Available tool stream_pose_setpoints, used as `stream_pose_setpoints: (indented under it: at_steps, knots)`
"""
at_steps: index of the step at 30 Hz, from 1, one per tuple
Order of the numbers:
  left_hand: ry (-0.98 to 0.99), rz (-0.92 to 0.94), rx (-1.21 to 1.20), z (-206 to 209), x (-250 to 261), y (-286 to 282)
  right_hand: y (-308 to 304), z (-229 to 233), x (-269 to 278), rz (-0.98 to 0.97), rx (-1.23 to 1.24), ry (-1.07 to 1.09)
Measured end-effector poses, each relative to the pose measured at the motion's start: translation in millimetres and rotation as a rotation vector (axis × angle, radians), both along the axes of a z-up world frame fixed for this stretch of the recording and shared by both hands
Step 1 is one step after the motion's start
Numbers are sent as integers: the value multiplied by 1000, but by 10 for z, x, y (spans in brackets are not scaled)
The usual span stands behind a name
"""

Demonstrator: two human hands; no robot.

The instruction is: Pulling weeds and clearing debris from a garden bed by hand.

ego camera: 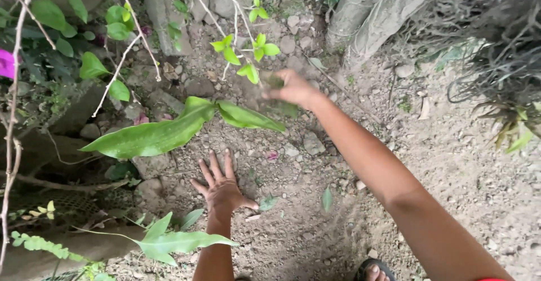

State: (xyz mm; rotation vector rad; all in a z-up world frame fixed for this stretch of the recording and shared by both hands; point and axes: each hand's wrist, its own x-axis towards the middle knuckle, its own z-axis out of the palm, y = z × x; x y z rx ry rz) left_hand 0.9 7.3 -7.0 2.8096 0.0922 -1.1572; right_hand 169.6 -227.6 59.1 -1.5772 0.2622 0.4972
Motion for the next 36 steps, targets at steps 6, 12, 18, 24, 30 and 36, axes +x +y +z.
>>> stream_pose_setpoints:
  at_steps: [6,12,18,24,30,36]
  knots:
    - [24,6,7,36,-33,-11,-745,-1232,598,-104,-1003,-220]
    - [96,-16,65,127,56,-45,-1198,-1259,710,47,-1327,-251]
    - [87,-12,48,109,58,-22,-1299,-1697,696,93,-1421,-268]
    - [71,-22,72,91,56,-29,-1510,-1790,701,-198,-964,-210]
    - [-38,-48,59,-89,-1,-13,-469,-258,-2,60,-441,-230]
    - [96,-66,121,77,46,-44,-769,-800,539,98,-778,-257]
